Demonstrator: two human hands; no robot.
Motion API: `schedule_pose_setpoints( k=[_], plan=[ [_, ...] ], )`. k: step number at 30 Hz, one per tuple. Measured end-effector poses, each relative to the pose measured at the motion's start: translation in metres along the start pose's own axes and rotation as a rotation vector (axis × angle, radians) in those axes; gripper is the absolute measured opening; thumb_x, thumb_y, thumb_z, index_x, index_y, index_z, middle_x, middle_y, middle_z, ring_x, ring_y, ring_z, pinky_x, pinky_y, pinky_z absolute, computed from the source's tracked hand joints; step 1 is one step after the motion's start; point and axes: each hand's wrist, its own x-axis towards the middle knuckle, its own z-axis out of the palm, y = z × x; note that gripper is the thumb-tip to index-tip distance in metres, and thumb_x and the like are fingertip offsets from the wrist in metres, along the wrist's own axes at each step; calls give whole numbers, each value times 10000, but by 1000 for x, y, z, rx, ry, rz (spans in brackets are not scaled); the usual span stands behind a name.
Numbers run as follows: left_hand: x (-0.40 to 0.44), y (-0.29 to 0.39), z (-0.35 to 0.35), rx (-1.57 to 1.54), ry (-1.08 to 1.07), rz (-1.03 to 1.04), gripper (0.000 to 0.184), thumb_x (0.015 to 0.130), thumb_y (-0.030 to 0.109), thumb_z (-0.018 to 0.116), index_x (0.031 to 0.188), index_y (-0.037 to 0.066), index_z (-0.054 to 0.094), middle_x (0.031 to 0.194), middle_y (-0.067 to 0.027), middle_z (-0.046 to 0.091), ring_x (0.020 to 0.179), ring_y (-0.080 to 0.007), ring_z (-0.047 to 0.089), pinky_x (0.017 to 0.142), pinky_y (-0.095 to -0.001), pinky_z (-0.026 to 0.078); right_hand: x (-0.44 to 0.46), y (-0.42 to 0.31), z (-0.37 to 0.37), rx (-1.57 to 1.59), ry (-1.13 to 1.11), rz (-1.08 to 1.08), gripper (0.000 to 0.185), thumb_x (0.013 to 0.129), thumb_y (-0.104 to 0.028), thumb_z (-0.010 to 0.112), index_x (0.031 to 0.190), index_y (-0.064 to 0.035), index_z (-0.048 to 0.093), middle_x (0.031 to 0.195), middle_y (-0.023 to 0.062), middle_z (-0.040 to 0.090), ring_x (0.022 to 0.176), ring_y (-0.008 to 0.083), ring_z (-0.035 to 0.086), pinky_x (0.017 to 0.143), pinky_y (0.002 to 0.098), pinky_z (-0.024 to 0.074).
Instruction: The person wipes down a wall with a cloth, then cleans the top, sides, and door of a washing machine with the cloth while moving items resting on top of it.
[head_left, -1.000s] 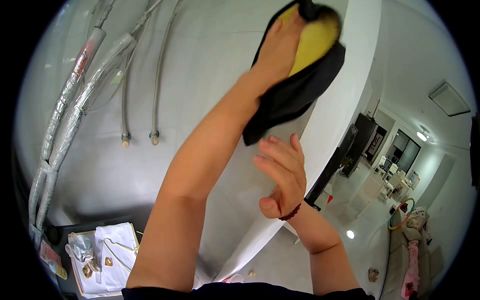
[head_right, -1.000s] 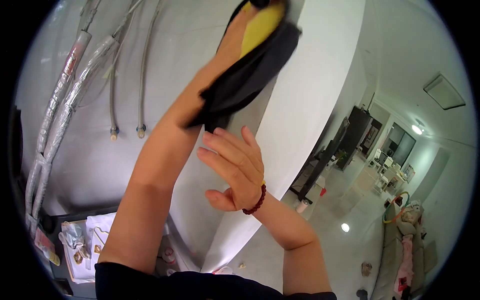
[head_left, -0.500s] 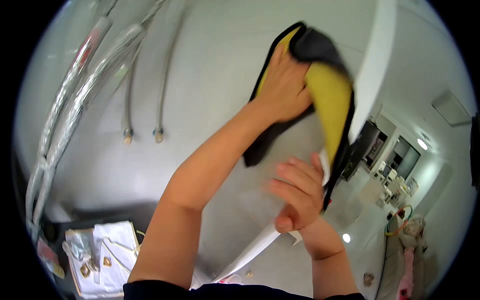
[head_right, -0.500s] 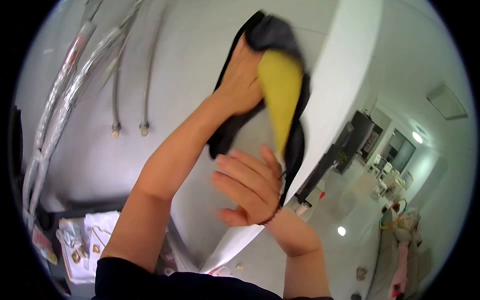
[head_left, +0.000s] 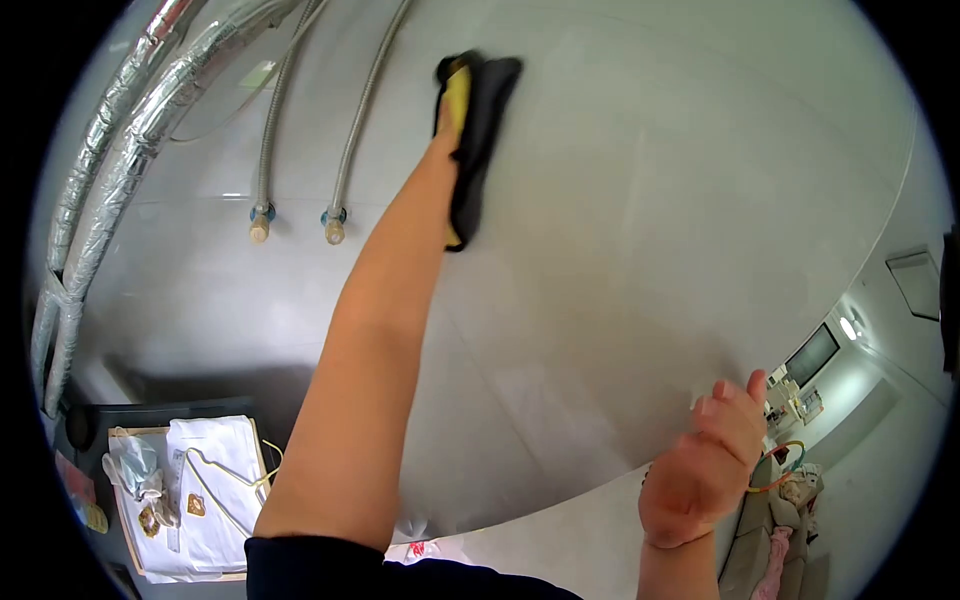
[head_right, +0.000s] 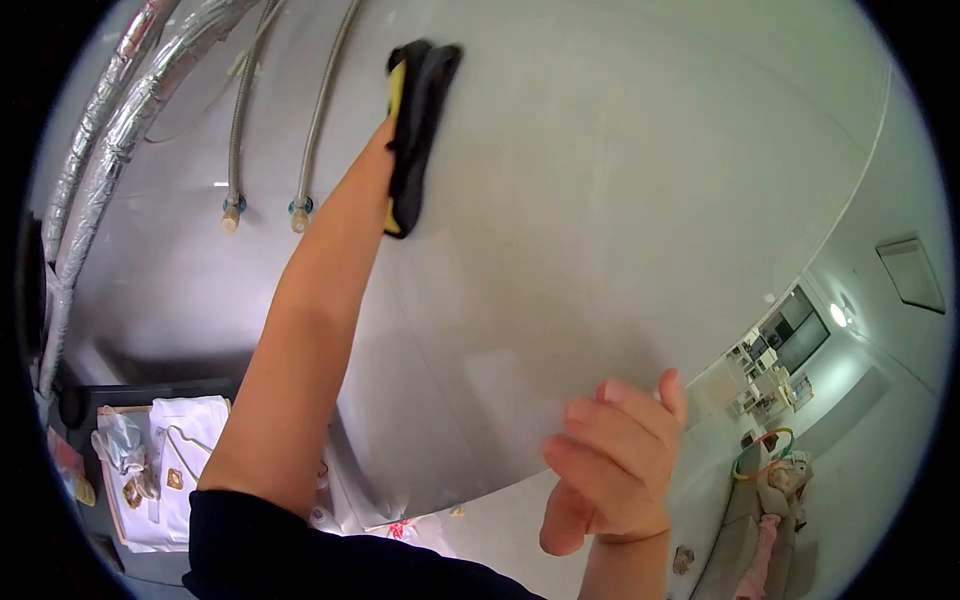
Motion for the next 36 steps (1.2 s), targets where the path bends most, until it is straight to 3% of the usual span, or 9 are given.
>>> schedule_pose_setpoints(
  k=[2,5,10,14,18,22,26,31,36],
  plan=[
    [-38,-23,-3,-25,-13,-59,369,1041,255,457,1298,27,593,1222,-120,643,1109,-239,603,1014,-350,438,2,-4,-1,-48,-23,36,507,983,-537,328,911,-142,638,1037,70,655,939,305,612,1138,509,273],
    [-104,-30,-12,-84,-44,-174,392,1021,267,465,1311,28,575,1271,-144,592,1166,-270,542,1034,-395,393,4,-3,-6,-110,-119,22,567,994,-544,313,944,-62,607,1106,141,634,1057,359,596,1115,589,287],
    [-230,71,-42,-348,-36,-269,436,987,288,480,1333,30,546,1352,-184,506,1261,-321,441,1069,-471,317,14,0,3,-118,-120,-61,674,989,-608,290,1018,-27,631,1141,172,650,1093,384,616,1098,585,308],
    [-268,166,-67,-589,-29,-75,477,961,305,491,1350,31,523,1416,-217,438,1337,-362,360,1097,-531,256,18,3,10,-132,-72,-112,681,976,-642,324,1080,-68,676,1132,132,682,1048,347,651,1081,528,335],
    [-177,166,-61,-571,179,188,521,934,322,503,1367,32,500,1481,-249,370,1413,-403,279,1124,-591,195,24,2,9,-133,-76,-145,622,974,-585,387,1113,-59,688,1155,137,684,1044,342,656,1077,505,343],
    [-114,104,-57,-715,-28,-156,580,963,351,448,1432,12,415,1517,-263,329,1429,-423,246,1165,-527,167,25,6,13,-97,-13,-183,545,956,-519,453,1104,-53,696,1155,138,688,1046,333,659,1054,490,362],
    [-237,149,-63,-668,-38,-365,629,976,381,445,1454,-20,367,1511,-296,320,1424,-448,245,1173,-524,149,24,10,15,-90,34,-236,505,960,-486,464,1102,-64,702,1154,123,692,1038,321,665,1025,494,382],
    [-423,224,-93,-690,-245,-403,608,988,442,425,1410,4,421,1415,-246,417,1323,-398,362,1126,-480,247,20,11,18,-90,77,-245,505,973,-488,446,1125,-71,686,1171,107,689,1051,308,661,1048,512,373],
    [-402,198,-100,-710,-250,-149,575,991,473,401,1363,42,477,1310,-199,502,1217,-357,454,1064,-450,338,18,12,18,-96,88,-254,498,971,-472,440,1121,-66,686,1168,115,689,1048,302,664,1059,509,366]
  ],
)
